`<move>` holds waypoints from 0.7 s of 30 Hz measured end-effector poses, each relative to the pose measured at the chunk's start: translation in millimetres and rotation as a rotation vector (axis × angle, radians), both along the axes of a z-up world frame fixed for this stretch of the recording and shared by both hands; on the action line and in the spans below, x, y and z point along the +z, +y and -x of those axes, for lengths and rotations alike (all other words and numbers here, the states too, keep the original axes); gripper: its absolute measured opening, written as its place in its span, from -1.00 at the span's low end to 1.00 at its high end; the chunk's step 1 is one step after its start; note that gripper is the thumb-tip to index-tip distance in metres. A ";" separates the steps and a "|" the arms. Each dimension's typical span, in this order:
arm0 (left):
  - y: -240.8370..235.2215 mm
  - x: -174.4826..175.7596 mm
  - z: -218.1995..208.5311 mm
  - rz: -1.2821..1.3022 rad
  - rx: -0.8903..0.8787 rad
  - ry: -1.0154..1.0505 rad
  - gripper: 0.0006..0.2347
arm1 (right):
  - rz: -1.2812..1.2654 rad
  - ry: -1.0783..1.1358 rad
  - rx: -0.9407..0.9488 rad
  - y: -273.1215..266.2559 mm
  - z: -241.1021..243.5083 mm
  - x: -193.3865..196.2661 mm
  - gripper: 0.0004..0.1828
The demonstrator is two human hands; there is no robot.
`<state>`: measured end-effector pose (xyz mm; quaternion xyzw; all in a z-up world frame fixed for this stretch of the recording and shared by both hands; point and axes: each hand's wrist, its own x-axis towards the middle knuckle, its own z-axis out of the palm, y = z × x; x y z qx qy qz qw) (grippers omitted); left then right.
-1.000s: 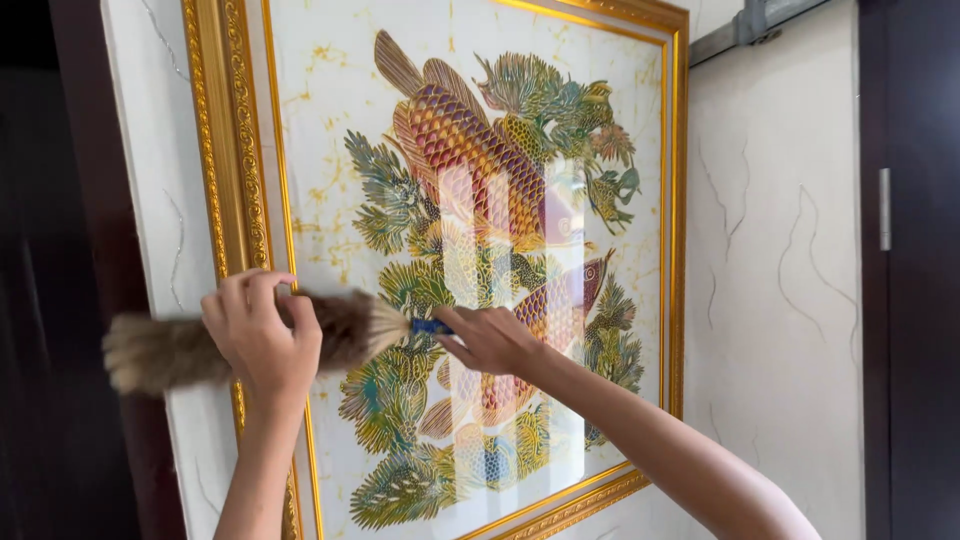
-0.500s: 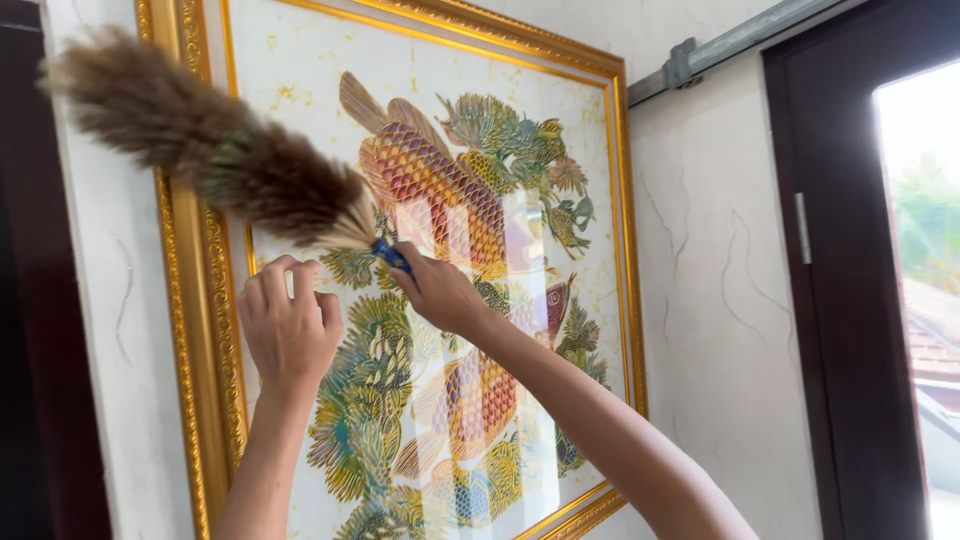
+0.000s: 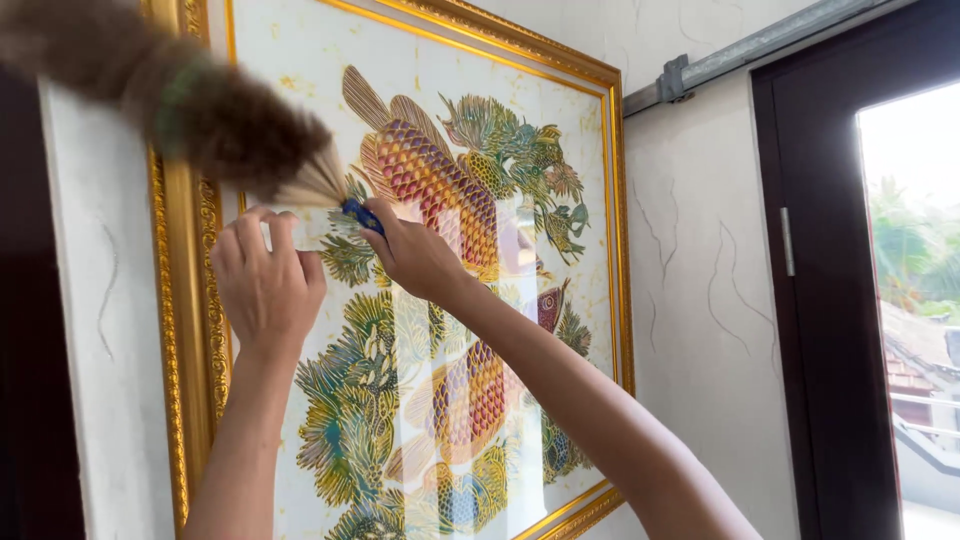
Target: The recorder uses a feather duster and cleaning supplies to dust chairs, picture frames, and a cabinet.
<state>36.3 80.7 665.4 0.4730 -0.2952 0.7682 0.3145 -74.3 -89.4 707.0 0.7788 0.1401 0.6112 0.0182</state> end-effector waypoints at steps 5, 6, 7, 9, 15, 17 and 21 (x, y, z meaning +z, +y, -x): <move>5.2 5.9 -9.0 -0.031 0.016 -0.006 -0.69 | 0.067 -0.009 -0.116 -6.7 -5.7 14.9 -0.67; 3.8 6.3 -9.7 -0.040 0.028 -0.018 -0.69 | -0.014 -0.009 -0.117 -6.8 -8.3 20.2 -0.67; 3.6 7.3 -10.9 -0.047 0.042 -0.031 -0.69 | -0.093 -0.009 -0.116 -5.8 -11.9 26.4 -0.68; 1.3 10.5 -8.4 -0.053 0.046 -0.035 -0.68 | -0.135 -0.045 -0.102 3.3 -15.8 39.1 -0.69; -4.0 6.7 -2.9 -0.117 0.107 -0.030 -0.70 | -0.146 -0.113 -0.050 28.6 -24.3 70.5 -0.63; -4.2 5.8 -2.0 -0.133 0.128 -0.039 -0.70 | -0.124 -0.093 -0.038 35.4 -21.7 81.2 -0.58; -4.4 6.6 -6.6 -0.168 0.125 0.007 -0.66 | -0.081 -0.092 0.001 26.2 -29.2 105.5 -0.55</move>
